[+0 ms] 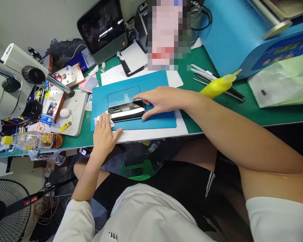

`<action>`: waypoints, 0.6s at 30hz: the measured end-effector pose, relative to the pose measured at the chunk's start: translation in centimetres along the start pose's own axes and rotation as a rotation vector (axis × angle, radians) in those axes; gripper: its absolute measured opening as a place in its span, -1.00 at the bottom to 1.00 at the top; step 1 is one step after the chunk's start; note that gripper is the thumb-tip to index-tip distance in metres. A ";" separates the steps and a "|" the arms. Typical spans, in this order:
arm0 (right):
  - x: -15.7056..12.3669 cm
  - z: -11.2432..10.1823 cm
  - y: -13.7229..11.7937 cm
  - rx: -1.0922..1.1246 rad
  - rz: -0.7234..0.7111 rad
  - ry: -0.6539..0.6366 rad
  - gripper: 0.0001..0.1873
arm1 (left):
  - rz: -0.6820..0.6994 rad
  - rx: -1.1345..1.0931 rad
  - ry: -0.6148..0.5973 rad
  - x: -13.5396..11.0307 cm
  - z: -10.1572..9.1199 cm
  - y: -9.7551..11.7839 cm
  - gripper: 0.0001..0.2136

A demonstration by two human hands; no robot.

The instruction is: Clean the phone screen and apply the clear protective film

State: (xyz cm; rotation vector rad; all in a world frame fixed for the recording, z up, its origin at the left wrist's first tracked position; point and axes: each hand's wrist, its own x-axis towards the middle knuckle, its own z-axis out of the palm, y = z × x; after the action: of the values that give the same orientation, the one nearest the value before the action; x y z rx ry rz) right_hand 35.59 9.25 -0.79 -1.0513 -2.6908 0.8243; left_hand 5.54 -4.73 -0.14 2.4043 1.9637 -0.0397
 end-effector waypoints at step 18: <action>-0.2 -0.8 -0.8 -0.018 0.020 -0.016 0.06 | 0.125 -0.149 0.109 1.8 0.7 2.9 -0.40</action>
State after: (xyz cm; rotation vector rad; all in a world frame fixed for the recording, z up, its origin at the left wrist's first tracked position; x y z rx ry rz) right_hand 35.51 9.03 0.30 -1.0819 -2.7098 0.8168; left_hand 8.74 -3.54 -0.89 2.4731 1.7812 0.2375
